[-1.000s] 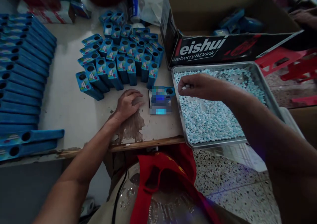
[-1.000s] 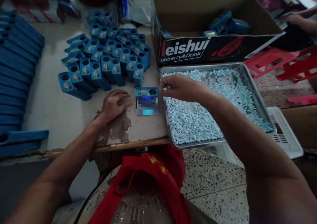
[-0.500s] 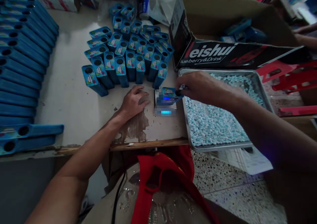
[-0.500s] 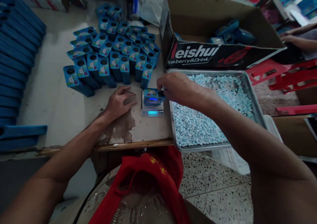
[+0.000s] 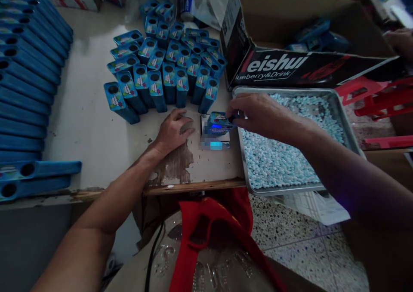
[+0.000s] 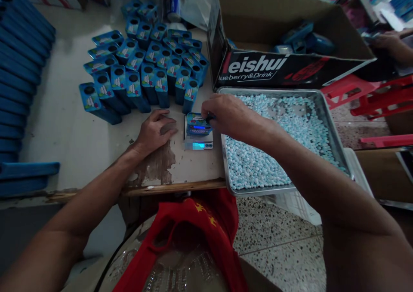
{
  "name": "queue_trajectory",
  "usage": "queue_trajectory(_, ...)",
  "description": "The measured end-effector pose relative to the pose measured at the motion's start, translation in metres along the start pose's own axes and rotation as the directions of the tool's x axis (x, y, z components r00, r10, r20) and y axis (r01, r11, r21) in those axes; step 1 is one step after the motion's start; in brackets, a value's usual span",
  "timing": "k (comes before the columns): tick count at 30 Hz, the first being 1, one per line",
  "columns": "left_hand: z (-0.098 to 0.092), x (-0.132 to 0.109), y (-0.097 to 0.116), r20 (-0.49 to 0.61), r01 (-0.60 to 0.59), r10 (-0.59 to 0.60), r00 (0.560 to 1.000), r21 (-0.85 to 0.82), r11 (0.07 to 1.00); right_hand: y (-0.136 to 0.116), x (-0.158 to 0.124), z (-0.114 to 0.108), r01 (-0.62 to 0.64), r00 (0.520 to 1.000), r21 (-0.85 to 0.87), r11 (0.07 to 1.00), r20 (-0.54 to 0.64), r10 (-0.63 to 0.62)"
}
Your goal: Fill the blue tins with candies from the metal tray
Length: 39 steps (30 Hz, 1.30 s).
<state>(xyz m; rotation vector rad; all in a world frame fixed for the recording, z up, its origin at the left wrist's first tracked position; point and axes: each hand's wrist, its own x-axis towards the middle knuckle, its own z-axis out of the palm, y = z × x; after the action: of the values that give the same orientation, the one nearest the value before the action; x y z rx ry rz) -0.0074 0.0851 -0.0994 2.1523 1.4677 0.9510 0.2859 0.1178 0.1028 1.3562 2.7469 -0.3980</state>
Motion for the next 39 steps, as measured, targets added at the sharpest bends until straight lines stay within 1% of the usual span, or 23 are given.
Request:
queue_trajectory(4, -0.001, 0.001, 0.000, 0.002, 0.004, -0.004, 1.000, 0.003, 1.000, 0.000, 0.002, -0.003, -0.005, 0.999, 0.052, 0.999, -0.031, 0.007)
queue_trajectory(7, 0.000, 0.003, -0.001, 0.000, -0.014, 0.014, 1.000, 0.002, 1.000, 0.003, 0.002, -0.006, -0.042, 0.996, 0.252, 0.967, -0.062, 0.059)
queue_trajectory(9, 0.002, 0.004, -0.004, -0.008, -0.037, 0.037, 0.999, -0.002, 0.999, 0.013, 0.000, -0.006, -0.071, 0.986, 0.498, 0.864, -0.094, 0.135)
queue_trajectory(10, 0.004, 0.005, -0.005, -0.014, -0.049, 0.049, 0.999, -0.002, 0.999, 0.020, -0.002, -0.004, -0.082, 0.973, 0.648, 0.757, -0.113, 0.202)
queue_trajectory(11, 0.005, 0.005, -0.006, -0.023, -0.058, 0.058, 0.998, -0.002, 0.998, 0.030, -0.006, -0.001, -0.084, 0.947, 0.795, 0.601, -0.124, 0.295)
queue_trajectory(12, 0.006, 0.005, -0.007, -0.034, -0.064, 0.064, 0.997, -0.003, 0.998, 0.040, -0.011, 0.003, -0.066, 0.903, 0.913, 0.401, -0.116, 0.414)
queue_trajectory(13, 0.007, 0.006, -0.008, -0.042, -0.068, 0.068, 0.997, -0.005, 0.998, 0.050, -0.017, 0.008, -0.016, 0.830, 0.983, 0.184, -0.090, 0.551)
queue_trajectory(14, 0.008, 0.006, -0.008, -0.045, -0.069, 0.068, 0.997, -0.008, 0.998, 0.060, -0.024, 0.015, 0.066, 0.718, 0.998, -0.009, -0.042, 0.695)
queue_trajectory(15, 0.008, 0.006, -0.008, -0.042, -0.066, 0.066, 0.997, -0.008, 0.998, 0.067, -0.032, 0.023, 0.159, 0.580, 0.975, -0.152, 0.032, 0.814)
queue_trajectory(16, 0.008, 0.006, -0.008, -0.034, -0.063, 0.063, 0.997, -0.006, 0.998, 0.071, -0.040, 0.032, 0.234, 0.447, 0.941, -0.246, 0.121, 0.886)
queue_trajectory(17, 0.007, 0.007, -0.008, -0.024, -0.058, 0.058, 0.998, -0.002, 0.998, 0.071, -0.048, 0.042, 0.278, 0.342, 0.910, -0.306, 0.205, 0.917)
queue_trajectory(18, 0.007, 0.007, -0.007, -0.014, -0.052, 0.052, 0.999, 0.004, 0.999, 0.069, -0.056, 0.054, 0.285, 0.281, 0.890, -0.356, 0.277, 0.919)
queue_trajectory(19, 0.007, 0.007, -0.007, -0.009, -0.047, 0.047, 0.999, 0.009, 0.999, 0.064, -0.064, 0.065, 0.261, 0.269, 0.876, -0.405, 0.337, 0.902)
queue_trajectory(20, 0.006, 0.008, -0.007, -0.009, -0.044, 0.044, 0.999, 0.011, 0.999, 0.057, -0.070, 0.075, 0.220, 0.295, 0.863, -0.454, 0.385, 0.875)
queue_trajectory(23, 0.006, 0.008, -0.008, -0.020, -0.053, 0.053, 0.998, 0.007, 0.999, 0.037, -0.081, 0.093, 0.083, 0.442, 0.834, -0.545, 0.459, 0.771)
queue_trajectory(25, 0.006, 0.009, -0.009, -0.027, -0.062, 0.062, 0.998, -0.003, 0.998, 0.031, -0.082, 0.089, -0.070, 0.575, 0.881, -0.468, 0.419, 0.702)
queue_trajectory(26, 0.006, 0.009, -0.010, -0.031, -0.064, 0.063, 0.997, -0.009, 0.998, 0.031, -0.080, 0.083, -0.147, 0.646, 0.923, -0.354, 0.361, 0.673)
queue_trajectory(27, 0.007, 0.009, -0.010, -0.036, -0.062, 0.062, 0.997, -0.012, 0.998, 0.032, -0.077, 0.075, -0.211, 0.716, 0.959, -0.188, 0.283, 0.639)
queue_trajectory(29, 0.007, 0.009, -0.010, -0.042, -0.055, 0.054, 0.998, -0.015, 0.998, 0.034, -0.067, 0.055, -0.269, 0.829, 0.938, 0.216, 0.111, 0.549)
queue_trajectory(31, 0.007, 0.010, -0.010, -0.041, -0.045, 0.045, 0.998, -0.011, 0.999, 0.033, -0.053, 0.034, -0.268, 0.907, 0.774, 0.574, 0.001, 0.422)
queue_trajectory(33, 0.007, 0.011, -0.010, -0.026, -0.035, 0.035, 0.999, -0.003, 0.999, 0.029, -0.040, 0.017, -0.217, 0.950, 0.553, 0.804, -0.069, 0.304)
queue_trajectory(35, 0.007, 0.011, -0.009, -0.016, -0.031, 0.031, 0.999, 0.006, 0.999, 0.024, -0.029, 0.007, -0.153, 0.966, 0.389, 0.909, -0.135, 0.220)
queue_trajectory(39, 0.007, 0.011, -0.009, -0.022, -0.048, 0.048, 0.999, 0.000, 0.999, 0.016, -0.022, 0.005, -0.141, 0.968, 0.305, 0.942, -0.159, 0.196)
